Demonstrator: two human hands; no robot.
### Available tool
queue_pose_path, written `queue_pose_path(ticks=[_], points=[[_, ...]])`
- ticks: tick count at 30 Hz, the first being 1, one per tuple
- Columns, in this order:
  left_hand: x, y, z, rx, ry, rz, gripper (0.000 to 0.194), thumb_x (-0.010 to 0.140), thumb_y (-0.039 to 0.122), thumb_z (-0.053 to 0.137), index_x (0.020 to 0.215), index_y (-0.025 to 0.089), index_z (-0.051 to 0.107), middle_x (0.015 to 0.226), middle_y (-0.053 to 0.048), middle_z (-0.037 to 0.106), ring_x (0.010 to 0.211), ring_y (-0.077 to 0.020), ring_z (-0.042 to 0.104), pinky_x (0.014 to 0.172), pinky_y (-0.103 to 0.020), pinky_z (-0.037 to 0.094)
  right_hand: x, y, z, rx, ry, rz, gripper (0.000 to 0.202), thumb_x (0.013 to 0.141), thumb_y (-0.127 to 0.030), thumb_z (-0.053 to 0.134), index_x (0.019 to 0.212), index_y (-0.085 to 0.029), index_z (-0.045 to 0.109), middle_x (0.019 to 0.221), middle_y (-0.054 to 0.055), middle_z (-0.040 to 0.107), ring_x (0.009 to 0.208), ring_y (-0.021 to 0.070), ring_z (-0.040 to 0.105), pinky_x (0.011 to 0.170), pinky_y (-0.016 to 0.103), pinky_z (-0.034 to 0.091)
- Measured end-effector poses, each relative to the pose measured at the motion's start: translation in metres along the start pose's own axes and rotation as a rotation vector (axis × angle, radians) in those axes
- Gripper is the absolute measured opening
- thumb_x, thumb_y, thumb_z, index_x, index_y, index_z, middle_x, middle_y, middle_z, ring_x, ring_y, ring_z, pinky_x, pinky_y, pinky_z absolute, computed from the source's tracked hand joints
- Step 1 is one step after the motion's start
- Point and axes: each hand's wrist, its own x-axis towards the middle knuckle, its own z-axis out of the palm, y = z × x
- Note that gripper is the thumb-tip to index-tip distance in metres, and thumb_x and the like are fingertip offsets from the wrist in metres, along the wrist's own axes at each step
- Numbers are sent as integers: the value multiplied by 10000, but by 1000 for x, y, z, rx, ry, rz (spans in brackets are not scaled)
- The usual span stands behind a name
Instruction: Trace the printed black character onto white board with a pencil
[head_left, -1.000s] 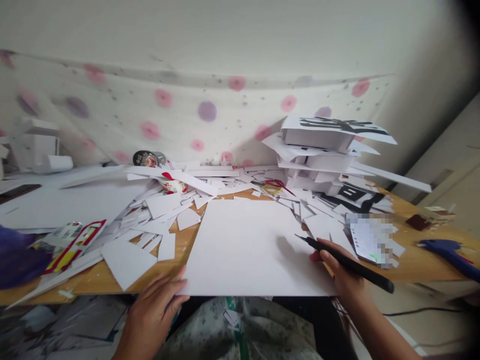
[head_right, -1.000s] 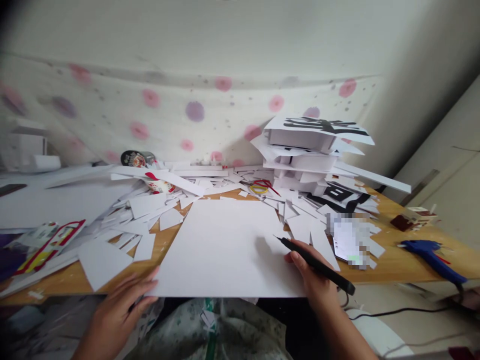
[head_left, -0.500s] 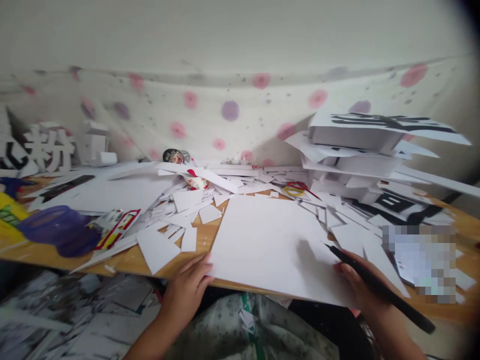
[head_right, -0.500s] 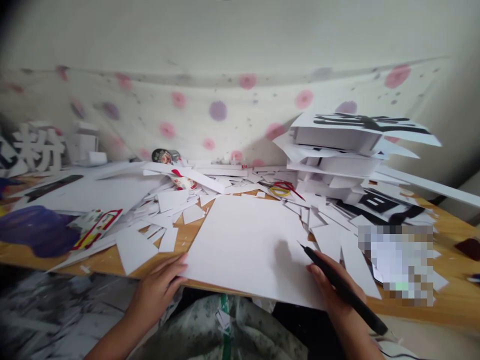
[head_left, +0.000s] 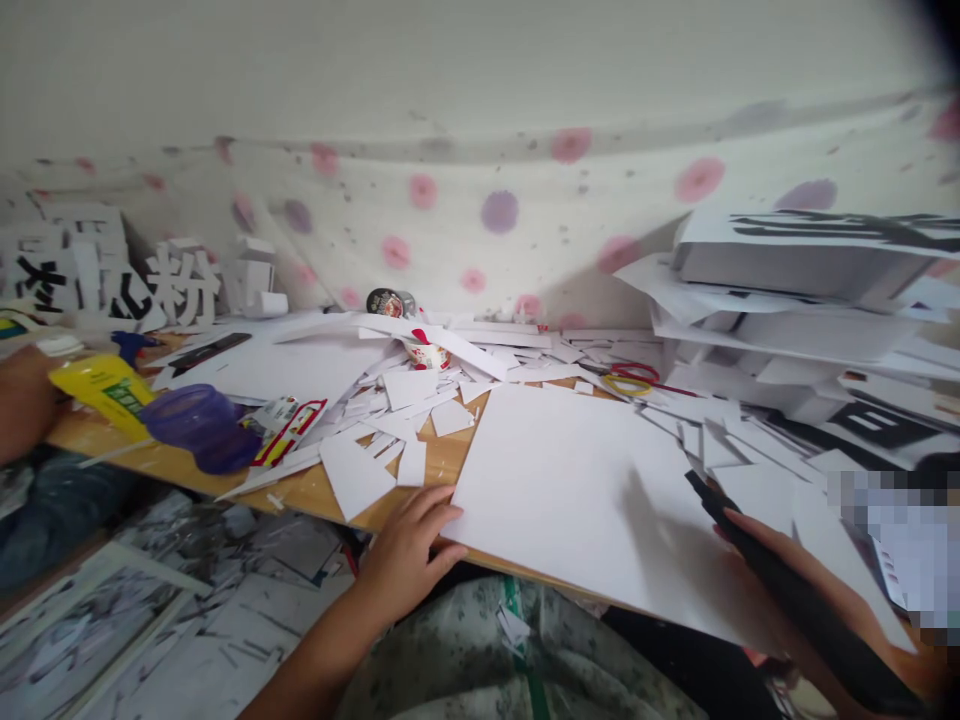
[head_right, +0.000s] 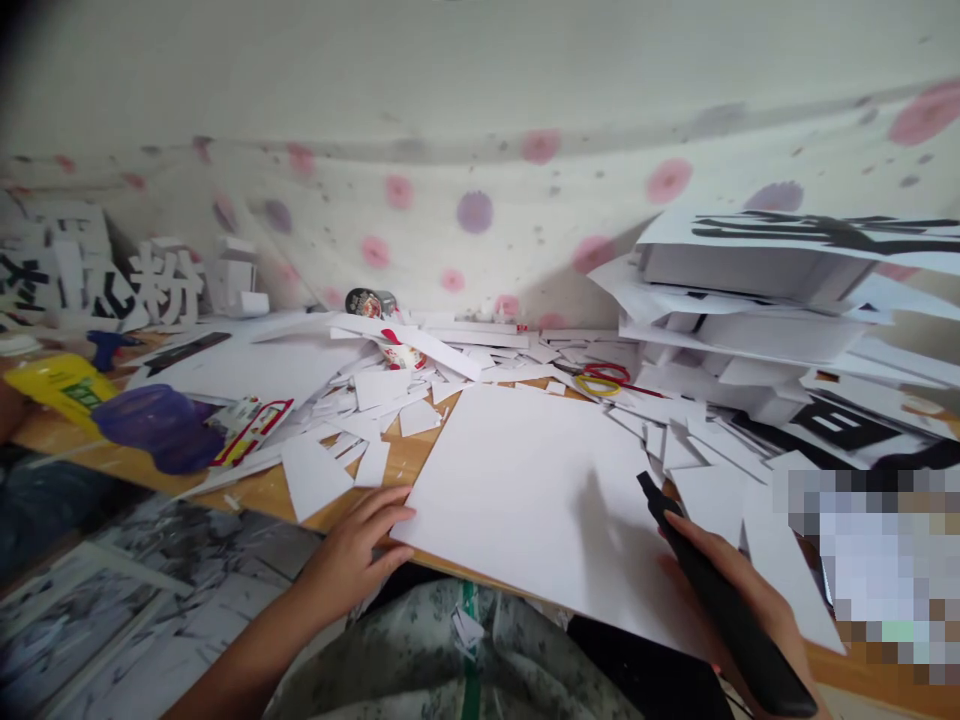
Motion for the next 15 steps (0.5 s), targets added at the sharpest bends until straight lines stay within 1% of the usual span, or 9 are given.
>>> queue_pose_path(ticks=[4, 8, 12, 15], points=[[6, 3, 0, 24, -51, -8, 390, 780, 250, 691, 1163, 211, 629, 1374, -109, 563, 1253, -280, 538, 1012, -437, 493, 2, 6, 3, -81, -51, -103, 403, 798, -459, 623, 1157, -279, 651, 1061, 45, 702, 918, 274, 690, 770, 344, 534], [13, 3, 6, 38, -92, 16, 473, 779, 276, 704, 1234, 209, 597, 1430, -113, 514, 1295, -282, 502, 1044, -438, 467, 0, 9, 6, -109, -99, -142, 389, 823, -433, 602, 1172, -268, 644, 1044, 62, 680, 903, 268, 682, 753, 347, 516], [13, -2, 15, 100, -61, 21, 516, 781, 348, 711, 1256, 190, 589, 1423, -142, 518, 1306, -307, 487, 1060, -473, 444, -2, 9, 4, -115, -24, -114, 406, 829, -419, 610, 1200, -255, 616, 1068, 58, 677, 919, 268, 673, 808, 356, 515], [10, -6, 21, 113, -22, 50, 519, 785, 407, 703, 1243, 188, 598, 1395, -145, 547, 1326, -324, 460, 1056, -498, 443, -10, 4, 1, -146, -31, -87, 419, 846, -409, 599, 1232, -246, 599, 1101, 62, 670, 940, 268, 670, 826, 359, 519]])
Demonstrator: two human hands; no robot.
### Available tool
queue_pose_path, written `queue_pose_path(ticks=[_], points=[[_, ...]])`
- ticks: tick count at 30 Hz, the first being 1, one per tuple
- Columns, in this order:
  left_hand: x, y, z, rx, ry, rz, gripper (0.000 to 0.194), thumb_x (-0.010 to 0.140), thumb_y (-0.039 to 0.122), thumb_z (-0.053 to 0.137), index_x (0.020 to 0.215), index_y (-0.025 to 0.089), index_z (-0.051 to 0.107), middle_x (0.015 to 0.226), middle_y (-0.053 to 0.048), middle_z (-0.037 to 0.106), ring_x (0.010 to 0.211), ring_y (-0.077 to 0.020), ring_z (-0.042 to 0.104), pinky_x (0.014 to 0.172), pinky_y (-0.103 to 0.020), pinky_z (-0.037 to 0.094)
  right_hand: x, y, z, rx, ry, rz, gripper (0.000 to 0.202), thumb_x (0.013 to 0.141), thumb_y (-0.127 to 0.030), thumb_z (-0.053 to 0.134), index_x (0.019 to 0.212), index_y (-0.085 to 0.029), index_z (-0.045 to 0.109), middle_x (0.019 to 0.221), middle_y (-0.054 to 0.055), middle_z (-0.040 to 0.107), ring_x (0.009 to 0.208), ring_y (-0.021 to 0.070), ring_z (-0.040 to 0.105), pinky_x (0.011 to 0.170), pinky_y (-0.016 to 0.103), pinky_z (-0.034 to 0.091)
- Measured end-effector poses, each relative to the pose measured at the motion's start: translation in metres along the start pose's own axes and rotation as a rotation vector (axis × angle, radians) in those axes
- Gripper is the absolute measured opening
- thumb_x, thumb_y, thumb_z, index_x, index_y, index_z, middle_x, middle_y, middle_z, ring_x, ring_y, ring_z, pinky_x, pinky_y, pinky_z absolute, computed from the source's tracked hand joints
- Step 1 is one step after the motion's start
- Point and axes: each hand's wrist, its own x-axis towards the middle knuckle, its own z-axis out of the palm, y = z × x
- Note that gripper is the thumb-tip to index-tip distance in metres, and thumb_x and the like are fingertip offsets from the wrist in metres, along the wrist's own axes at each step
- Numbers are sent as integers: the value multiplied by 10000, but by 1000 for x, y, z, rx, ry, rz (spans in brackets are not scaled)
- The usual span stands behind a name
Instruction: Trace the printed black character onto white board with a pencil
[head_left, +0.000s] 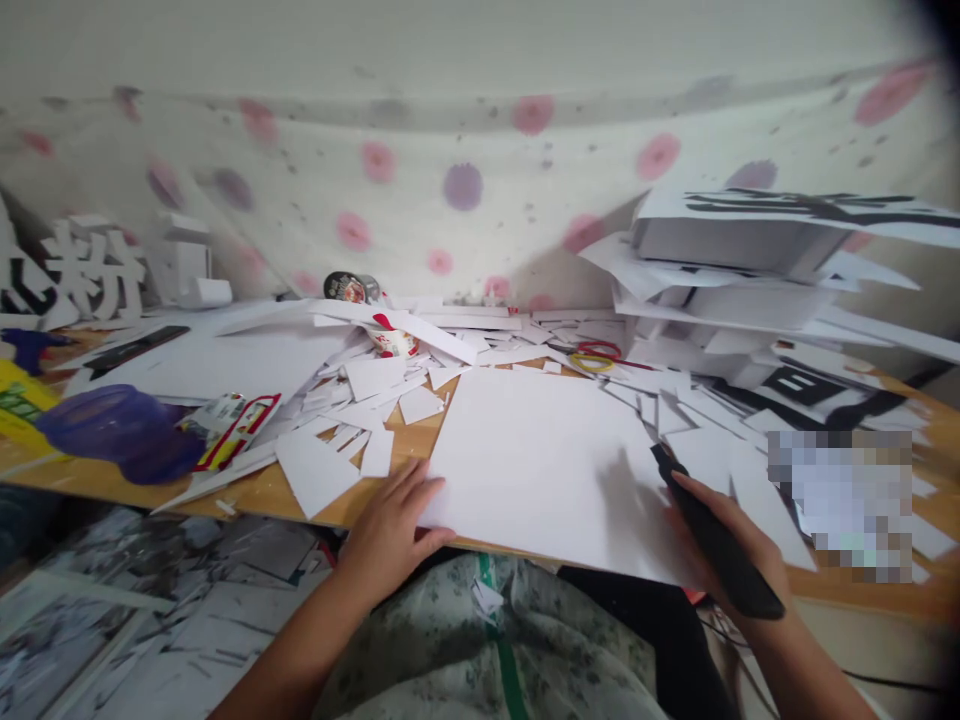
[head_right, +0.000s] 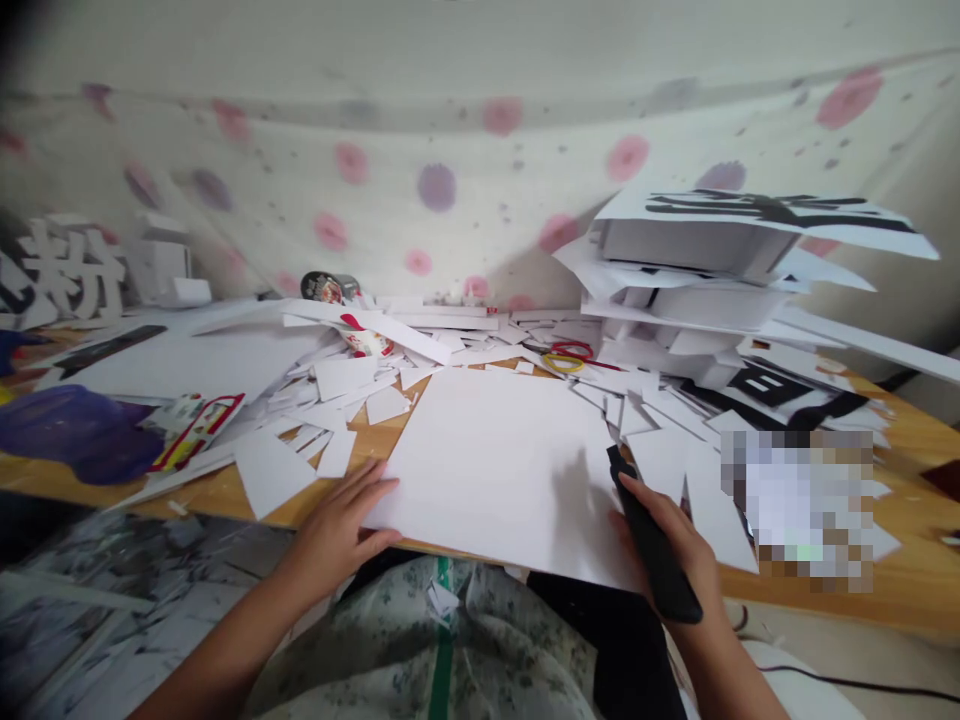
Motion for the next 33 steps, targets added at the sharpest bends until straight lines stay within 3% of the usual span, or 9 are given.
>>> queue_pose_path(ticks=[5, 12, 18, 21, 29, 31, 33], points=[[-9, 2, 1, -35, 78, 59, 524, 751, 471, 729, 1189, 200, 633, 1336, -143, 600, 1263, -322, 532, 1023, -488, 481, -18, -9, 0, -86, -33, 8, 429, 869, -399, 571, 1270, -246, 587, 1172, 81, 652, 1012, 290, 662, 854, 388, 519], [-22, 7, -1, -68, 224, 166, 406, 787, 479, 697, 1106, 228, 685, 1230, -117, 673, 1144, -299, 626, 977, -464, 525, -20, 0, 3, -228, -39, -94, 404, 868, -361, 575, 1257, -260, 610, 1214, 88, 640, 1039, 288, 660, 853, 393, 538], [-22, 10, -6, -62, 212, 145, 340, 831, 464, 652, 1052, 207, 684, 1244, -126, 651, 1156, -293, 605, 979, -459, 512, -20, -10, 2, -251, 25, -94, 373, 874, -332, 574, 1231, -235, 629, 1172, 99, 662, 1008, 268, 672, 868, 374, 538], [-19, 12, -8, -46, 109, 125, 421, 835, 488, 632, 1136, 194, 653, 1358, -140, 568, 1242, -309, 534, 1016, -473, 476, -21, -10, 3, -249, 45, -120, 369, 871, -319, 593, 1231, -242, 621, 1176, 93, 661, 997, 256, 675, 854, 360, 540], [3, 19, -12, 49, -331, 60, 935, 665, 651, 717, 1456, 271, 395, 1572, -87, 282, 1435, -358, 257, 1144, -551, 281, -24, -2, 6, -280, 69, -154, 364, 887, -331, 588, 1241, -246, 611, 1189, 86, 652, 987, 254, 682, 828, 352, 544], [10, 19, -20, 18, -424, 62, 1001, 645, 714, 685, 1477, 265, 357, 1588, -92, 220, 1456, -367, 179, 1152, -556, 249, -25, -2, 6, -294, 79, -157, 364, 886, -338, 590, 1239, -253, 612, 1176, 80, 660, 973, 254, 686, 820, 352, 546], [22, 17, -29, -31, -480, 82, 966, 674, 738, 637, 1471, 263, 369, 1584, -91, 242, 1453, -356, 195, 1152, -531, 259, -25, -2, 6, -309, 78, -177, 370, 881, -342, 592, 1240, -253, 612, 1159, 76, 668, 956, 254, 691, 796, 348, 554]])
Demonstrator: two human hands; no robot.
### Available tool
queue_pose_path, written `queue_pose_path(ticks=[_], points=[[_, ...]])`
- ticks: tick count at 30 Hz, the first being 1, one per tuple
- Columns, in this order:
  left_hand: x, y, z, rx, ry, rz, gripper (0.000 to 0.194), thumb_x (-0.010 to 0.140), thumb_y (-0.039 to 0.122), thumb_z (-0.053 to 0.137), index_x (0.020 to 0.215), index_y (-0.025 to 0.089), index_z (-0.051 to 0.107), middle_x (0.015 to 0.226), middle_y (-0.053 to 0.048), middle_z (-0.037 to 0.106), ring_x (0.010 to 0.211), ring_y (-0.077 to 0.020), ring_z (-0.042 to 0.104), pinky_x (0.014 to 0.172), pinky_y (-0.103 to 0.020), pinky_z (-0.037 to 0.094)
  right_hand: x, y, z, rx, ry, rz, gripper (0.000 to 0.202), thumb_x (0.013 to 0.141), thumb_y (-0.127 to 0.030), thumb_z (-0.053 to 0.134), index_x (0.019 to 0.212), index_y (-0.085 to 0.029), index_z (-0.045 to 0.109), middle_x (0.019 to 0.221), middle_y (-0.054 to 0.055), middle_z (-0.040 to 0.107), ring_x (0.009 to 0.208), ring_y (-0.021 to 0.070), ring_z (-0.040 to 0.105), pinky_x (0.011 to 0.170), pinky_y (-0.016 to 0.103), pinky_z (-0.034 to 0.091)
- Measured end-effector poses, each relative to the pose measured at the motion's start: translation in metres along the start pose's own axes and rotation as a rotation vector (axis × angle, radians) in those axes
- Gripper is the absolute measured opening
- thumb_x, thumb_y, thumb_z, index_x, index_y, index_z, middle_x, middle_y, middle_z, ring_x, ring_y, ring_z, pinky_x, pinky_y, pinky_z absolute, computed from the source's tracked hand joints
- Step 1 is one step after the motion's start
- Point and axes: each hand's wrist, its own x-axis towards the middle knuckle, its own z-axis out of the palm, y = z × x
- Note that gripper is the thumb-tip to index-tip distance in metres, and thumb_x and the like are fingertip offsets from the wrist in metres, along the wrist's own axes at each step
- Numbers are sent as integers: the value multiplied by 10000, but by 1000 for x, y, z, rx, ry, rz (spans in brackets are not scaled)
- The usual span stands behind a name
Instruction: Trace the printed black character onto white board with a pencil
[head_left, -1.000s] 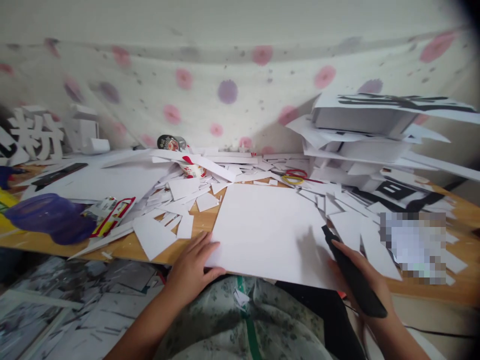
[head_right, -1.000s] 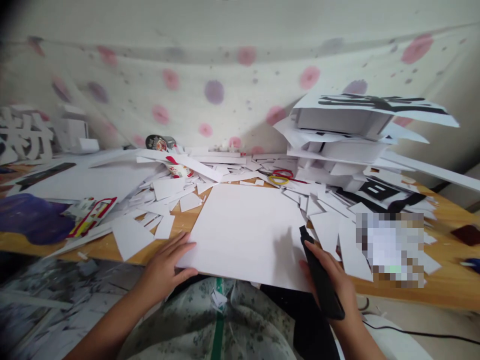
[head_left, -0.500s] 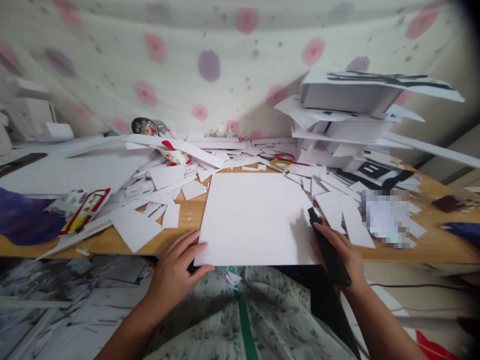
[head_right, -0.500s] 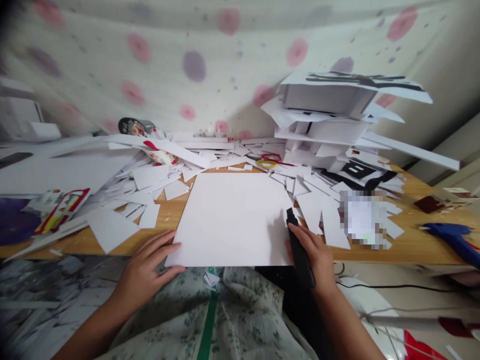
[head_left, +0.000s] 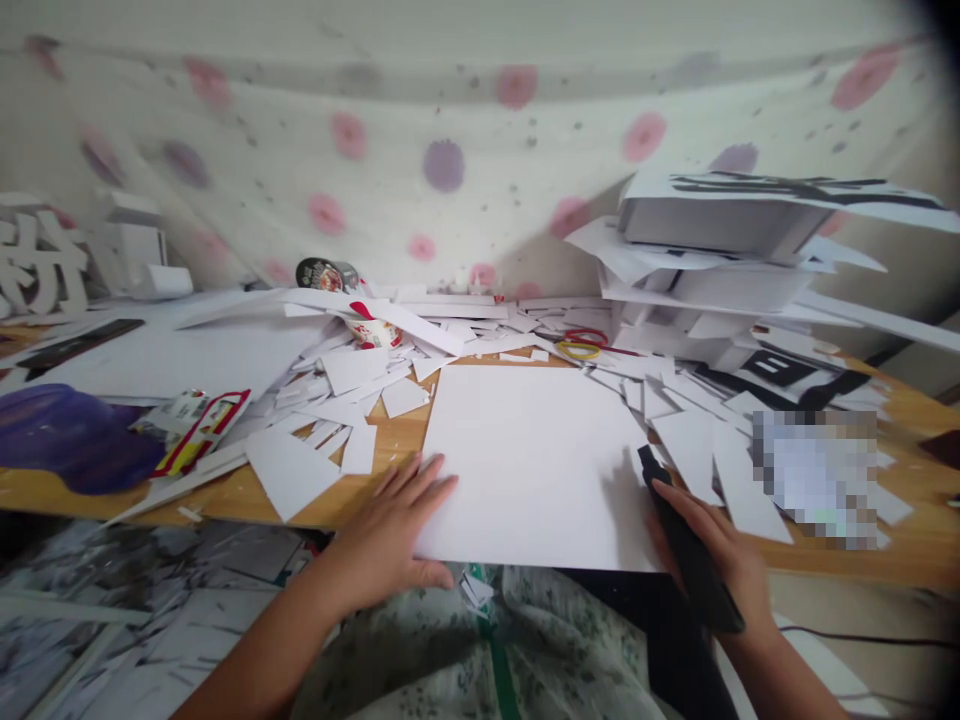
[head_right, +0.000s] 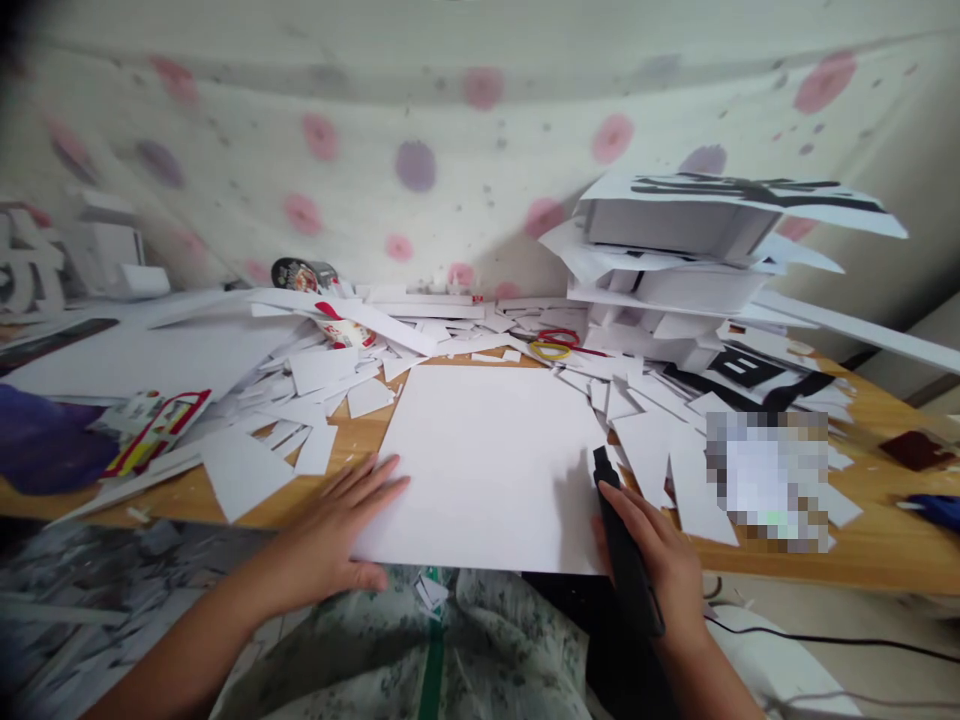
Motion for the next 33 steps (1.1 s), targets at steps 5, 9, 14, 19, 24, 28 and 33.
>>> queue_pose_path(ticks=[5, 9, 14, 19, 24, 28, 33], points=[[53, -30, -30, -8, 222, -122, 436, 975, 359, 335, 1324, 207, 547, 1324, -70, 615, 1203, -206, 569, 1023, -344, 437, 1, 1, 2, -8, -2, -32, 375, 885, -330, 585, 1247, -236, 604, 1155, 80, 667, 940, 247, 695, 769, 337, 564], [109, -64, -32, 64, 245, -124, 331, 856, 163, 462, 1120, 185, 662, 1329, -108, 590, 1255, -274, 505, 1059, -423, 379, 1, 5, 3, -24, 0, -70, 370, 889, -328, 576, 1246, -238, 601, 1146, 85, 669, 922, 243, 700, 753, 326, 567], [129, -88, -23, 110, 220, -111, 343, 869, 154, 421, 1128, 232, 632, 1236, -65, 648, 1175, -223, 559, 989, -363, 425, 1, 2, 1, -23, 3, -50, 351, 903, -323, 564, 1244, -245, 599, 1154, 82, 665, 939, 240, 694, 762, 328, 563], [110, -97, -31, 167, 176, -91, 270, 867, 224, 445, 1047, 222, 647, 1201, -70, 660, 1145, -229, 574, 965, -343, 423, 1, 2, 2, -41, -5, -50, 361, 900, -336, 567, 1250, -251, 592, 1153, 79, 668, 951, 252, 687, 744, 344, 563], [89, -88, -40, 247, 161, -107, 167, 792, 193, 469, 818, 212, 633, 889, -70, 676, 913, -255, 617, 790, -353, 452, -2, 6, 6, -18, 12, -33, 384, 879, -312, 597, 1260, -267, 591, 1192, 69, 658, 973, 246, 683, 789, 342, 554], [67, -81, -44, 285, 170, -101, 152, 713, 131, 491, 769, 214, 606, 843, -51, 652, 856, -243, 603, 759, -346, 422, -2, 5, 6, -19, 47, -37, 377, 873, -310, 604, 1248, -271, 602, 1176, 60, 665, 954, 236, 689, 791, 329, 553], [37, -80, -42, 266, 178, -115, 133, 759, 189, 501, 643, 219, 557, 741, -21, 616, 744, -208, 581, 705, -326, 416, -2, 0, 6, 1, 56, -13, 338, 886, -315, 592, 1220, -266, 620, 1175, 55, 666, 981, 232, 685, 820, 322, 546]])
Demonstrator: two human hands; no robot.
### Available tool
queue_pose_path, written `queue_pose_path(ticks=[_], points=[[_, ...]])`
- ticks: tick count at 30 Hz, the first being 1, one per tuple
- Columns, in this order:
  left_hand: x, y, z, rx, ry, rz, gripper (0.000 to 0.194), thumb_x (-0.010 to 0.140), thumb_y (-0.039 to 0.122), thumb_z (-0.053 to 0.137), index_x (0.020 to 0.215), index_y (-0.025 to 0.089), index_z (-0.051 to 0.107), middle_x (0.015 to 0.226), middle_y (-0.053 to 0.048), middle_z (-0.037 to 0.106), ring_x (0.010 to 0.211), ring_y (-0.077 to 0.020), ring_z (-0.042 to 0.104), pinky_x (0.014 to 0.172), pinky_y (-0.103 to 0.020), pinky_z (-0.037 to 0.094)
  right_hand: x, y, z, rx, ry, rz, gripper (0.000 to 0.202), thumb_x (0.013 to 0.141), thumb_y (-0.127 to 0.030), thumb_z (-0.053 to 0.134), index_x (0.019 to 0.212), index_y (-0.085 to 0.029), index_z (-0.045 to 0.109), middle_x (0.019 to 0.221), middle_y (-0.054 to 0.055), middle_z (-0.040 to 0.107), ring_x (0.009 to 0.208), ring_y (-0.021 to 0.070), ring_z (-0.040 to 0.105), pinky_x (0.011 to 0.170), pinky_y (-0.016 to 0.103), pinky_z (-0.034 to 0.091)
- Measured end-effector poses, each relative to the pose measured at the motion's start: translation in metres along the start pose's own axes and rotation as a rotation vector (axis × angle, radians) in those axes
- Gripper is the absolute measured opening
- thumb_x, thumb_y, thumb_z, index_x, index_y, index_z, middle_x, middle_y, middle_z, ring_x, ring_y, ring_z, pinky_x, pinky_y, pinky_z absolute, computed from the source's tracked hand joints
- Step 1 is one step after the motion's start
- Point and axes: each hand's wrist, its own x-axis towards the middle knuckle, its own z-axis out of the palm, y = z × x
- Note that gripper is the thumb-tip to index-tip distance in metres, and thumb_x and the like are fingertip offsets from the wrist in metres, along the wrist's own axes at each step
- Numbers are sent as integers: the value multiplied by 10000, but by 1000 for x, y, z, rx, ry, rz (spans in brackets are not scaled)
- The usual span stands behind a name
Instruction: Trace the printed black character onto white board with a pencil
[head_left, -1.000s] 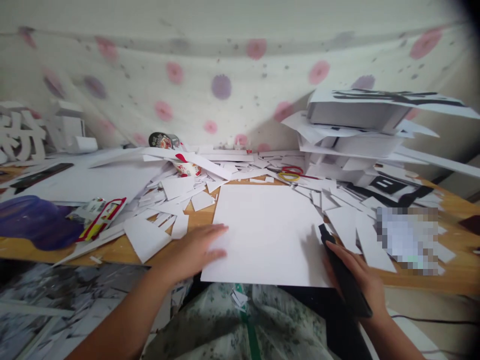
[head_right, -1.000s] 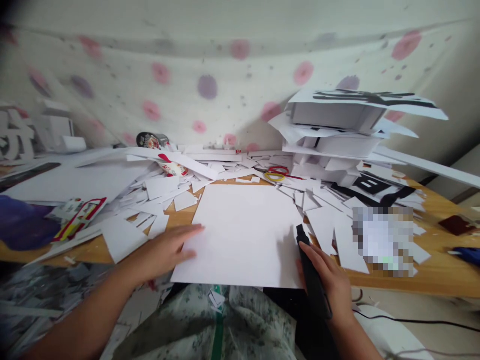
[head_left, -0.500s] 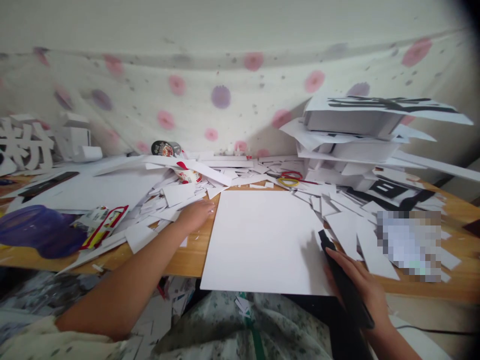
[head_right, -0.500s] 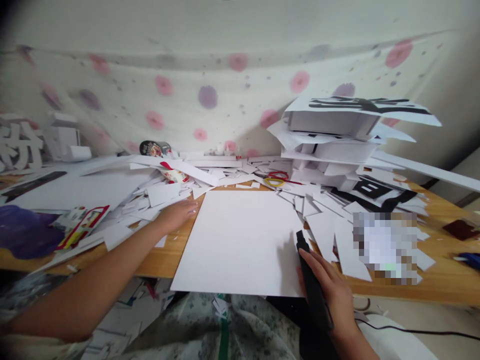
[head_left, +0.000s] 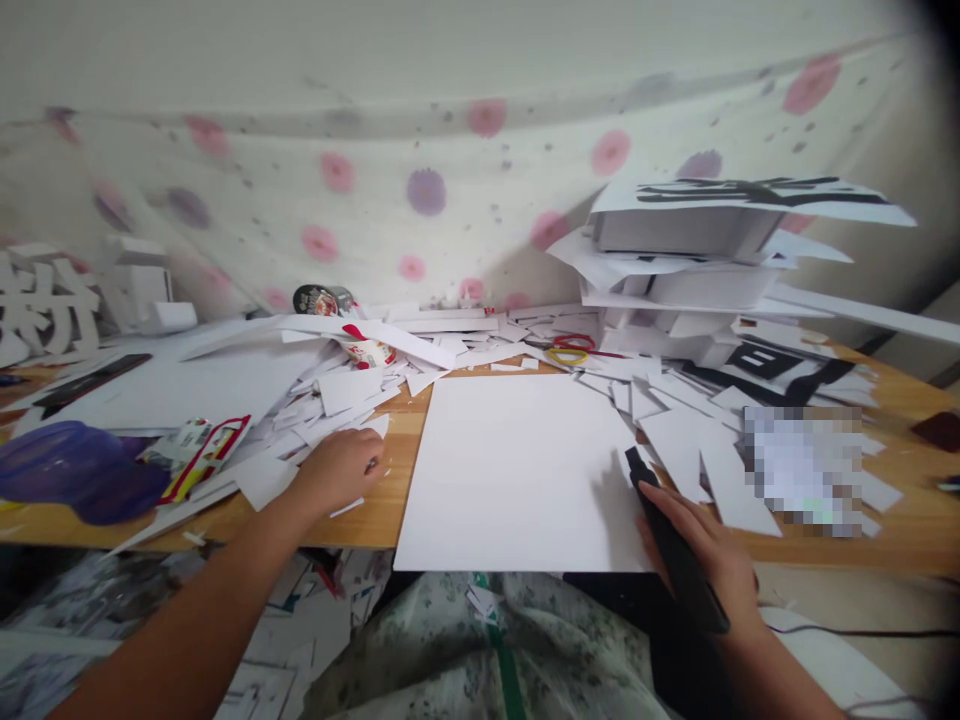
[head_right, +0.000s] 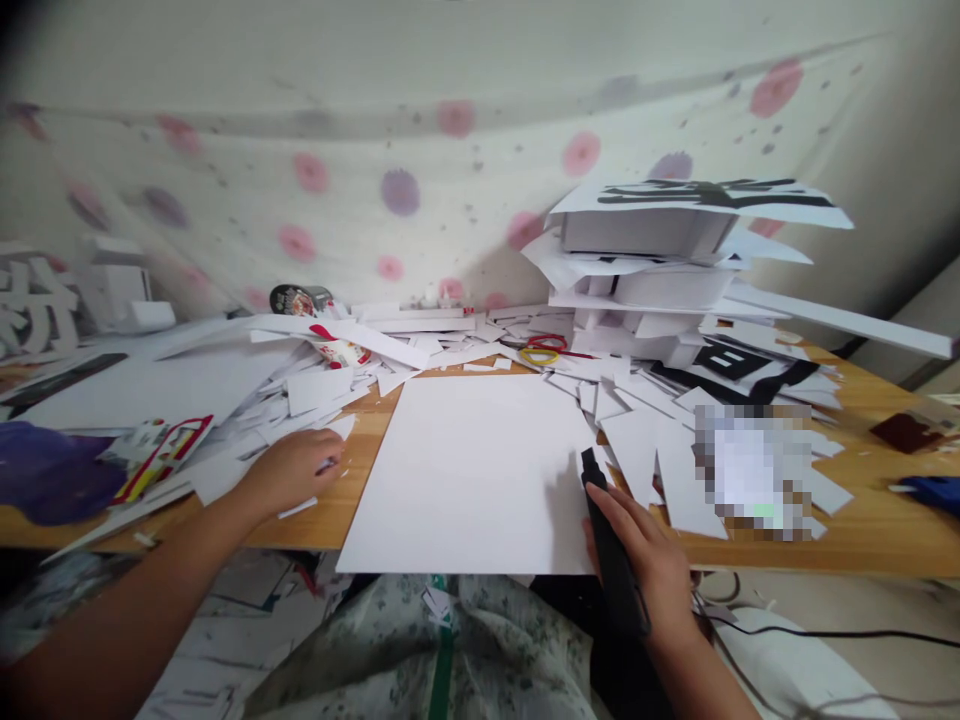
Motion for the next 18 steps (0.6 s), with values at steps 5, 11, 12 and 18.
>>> queue_pose_path(ticks=[5, 11, 12, 18], points=[[-18, 19, 8, -61, 113, -131, 183, 839, 215, 437, 821, 217, 620, 1010, -65, 681, 979, -238, 601, 889, -359, 435, -1, 2, 1, -19, 5, 21, 352, 876, -320, 597, 1222, -261, 627, 1162, 69, 676, 962, 250, 693, 816, 351, 556], [-17, 68, 25, -203, 195, -193, 335, 887, 337, 396, 1087, 194, 624, 1099, -82, 711, 1043, -247, 644, 912, -375, 499, 9, -9, -10, 110, -77, 67, 363, 865, -333, 596, 1211, -233, 639, 1145, 87, 695, 934, 259, 712, 787, 351, 592], [-17, 73, 28, -251, 212, -201, 344, 871, 340, 407, 1087, 194, 632, 1133, -86, 705, 1075, -250, 639, 935, -381, 498, 10, -13, -13, 159, -69, 79, 359, 867, -320, 597, 1210, -222, 637, 1121, 87, 705, 919, 255, 716, 774, 340, 596], [-36, 77, 36, -909, 362, -492, 308, 769, 406, 535, 1000, 234, 643, 1244, -75, 671, 1127, -267, 641, 1000, -426, 501, 14, -31, -20, 342, 42, 154, 339, 843, -246, 633, 1182, -229, 637, 1110, 63, 717, 974, 264, 705, 836, 351, 597]])
